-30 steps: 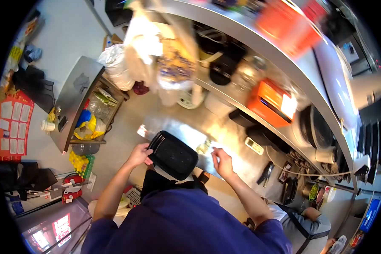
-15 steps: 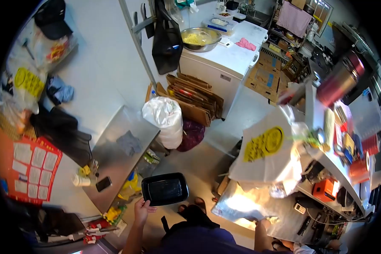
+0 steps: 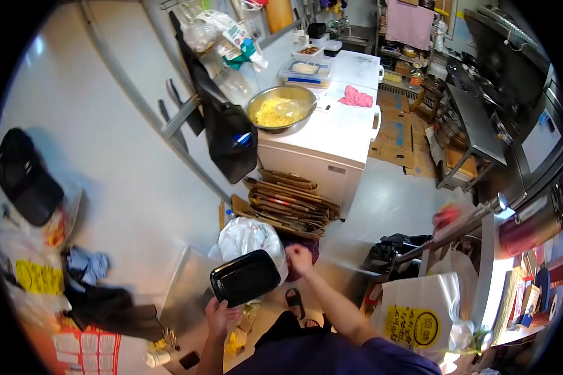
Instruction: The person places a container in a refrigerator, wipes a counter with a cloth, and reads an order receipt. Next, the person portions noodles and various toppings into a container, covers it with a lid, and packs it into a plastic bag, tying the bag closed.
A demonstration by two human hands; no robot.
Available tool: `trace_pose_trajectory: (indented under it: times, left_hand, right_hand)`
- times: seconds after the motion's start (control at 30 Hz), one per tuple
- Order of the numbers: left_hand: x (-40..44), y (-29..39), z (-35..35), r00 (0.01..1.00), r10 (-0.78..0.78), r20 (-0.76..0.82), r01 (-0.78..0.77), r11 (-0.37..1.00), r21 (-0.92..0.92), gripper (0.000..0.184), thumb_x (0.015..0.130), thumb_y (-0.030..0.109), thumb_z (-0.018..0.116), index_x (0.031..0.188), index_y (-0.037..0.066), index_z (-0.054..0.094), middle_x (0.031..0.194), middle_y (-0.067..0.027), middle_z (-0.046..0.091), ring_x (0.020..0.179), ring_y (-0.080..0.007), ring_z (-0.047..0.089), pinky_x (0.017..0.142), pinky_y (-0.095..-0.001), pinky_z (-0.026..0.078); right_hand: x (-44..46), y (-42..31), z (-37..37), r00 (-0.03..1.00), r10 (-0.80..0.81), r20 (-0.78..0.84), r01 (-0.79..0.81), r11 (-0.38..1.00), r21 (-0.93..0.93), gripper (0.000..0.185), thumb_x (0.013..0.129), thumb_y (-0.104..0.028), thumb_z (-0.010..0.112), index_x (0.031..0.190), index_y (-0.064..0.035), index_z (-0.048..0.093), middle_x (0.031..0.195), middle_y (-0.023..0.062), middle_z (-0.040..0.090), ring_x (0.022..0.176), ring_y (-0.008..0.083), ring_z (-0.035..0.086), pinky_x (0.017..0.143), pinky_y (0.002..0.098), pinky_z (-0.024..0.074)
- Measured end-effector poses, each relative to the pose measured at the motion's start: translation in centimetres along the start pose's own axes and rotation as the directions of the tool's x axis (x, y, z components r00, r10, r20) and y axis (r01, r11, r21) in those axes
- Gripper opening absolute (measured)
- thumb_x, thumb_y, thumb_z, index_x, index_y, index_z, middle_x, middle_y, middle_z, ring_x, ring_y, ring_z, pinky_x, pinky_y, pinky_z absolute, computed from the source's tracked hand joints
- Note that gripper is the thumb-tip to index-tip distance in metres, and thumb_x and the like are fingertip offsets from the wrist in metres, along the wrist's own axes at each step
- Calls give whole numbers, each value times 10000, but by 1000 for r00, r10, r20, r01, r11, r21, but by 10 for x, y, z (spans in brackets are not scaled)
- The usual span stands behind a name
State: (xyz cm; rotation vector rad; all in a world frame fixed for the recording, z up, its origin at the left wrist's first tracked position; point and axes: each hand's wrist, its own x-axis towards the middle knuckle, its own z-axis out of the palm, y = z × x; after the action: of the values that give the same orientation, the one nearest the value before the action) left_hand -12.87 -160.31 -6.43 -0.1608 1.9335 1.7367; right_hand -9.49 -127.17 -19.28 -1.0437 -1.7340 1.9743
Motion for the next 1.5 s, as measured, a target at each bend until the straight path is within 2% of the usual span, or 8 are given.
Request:
trace_pose_trajectory:
  times: [0.07,0.33,0.63,0.8,1.03,1.2,1.43,1.5]
  left_hand:
    - [42,15,25,1000,18,19,-17,999,-46,242,990,126,567,1207,26,530,822,-152,693,633,-251,714,549,-321,596]
    - [171,81,148,993,2,115,15,988,-155,292,983,120,576,1233,-16,515,837,-164,681,658,-267,716,583,-340,598]
    - [290,113,369,985,-148,-94,133,980,-145,300,948,86,549,1204,-68,527,856,-213,683,624,-322,707,571,-395,616]
    - [325,154,486,942,-320,-104,306,943,-133,260,952,93,545,1181,-31,537,903,-205,702,662,-326,716,588,-393,609]
    - [365,197,596,941,-336,-39,325,929,-177,278,965,80,536,1225,-18,535,964,-189,704,697,-308,725,603,-371,611]
    - [402,211,637,966,-240,95,256,936,-240,272,980,97,544,1228,-13,531,965,-159,682,701,-282,725,604,-340,613]
    - [444,205,738,979,-197,-49,163,909,-384,327,982,97,562,1289,3,500,891,-156,677,696,-268,722,578,-345,607]
    - [467,204,784,980,-177,-93,125,904,-410,345,981,91,569,1301,-8,490,854,-155,678,682,-272,720,587,-357,609]
  right_hand:
    - [80,-9,-20,913,-392,-112,351,895,-277,184,914,-185,653,855,-19,703,684,59,685,608,127,655,572,300,518]
    - [269,-119,-213,962,-202,-184,15,713,-701,320,816,-324,764,942,-30,749,881,172,739,851,324,712,811,414,560]
    - [658,-217,-299,852,-515,95,331,389,-860,812,719,-484,833,1374,-110,536,1391,285,475,1236,442,513,1007,472,470]
    - [793,-218,-301,865,-456,208,398,372,-839,939,697,-602,797,1473,-185,471,1521,281,328,1392,442,341,1144,556,284]
    - [814,-261,-294,925,-259,279,365,395,-843,939,663,-551,843,1402,-65,529,1549,253,286,1405,433,319,1127,618,276]
    - [831,-287,-268,902,-269,337,413,320,-853,1332,577,-619,864,1533,19,191,1520,312,270,1406,455,308,1112,661,254]
    - [794,-259,-304,925,-200,324,376,352,-857,1151,707,-514,792,1516,58,207,1467,293,350,1398,448,318,1105,691,224]
    - [819,-153,-327,789,-492,369,458,70,-886,995,816,-468,691,1533,28,209,1508,291,315,1438,450,265,1120,682,210]
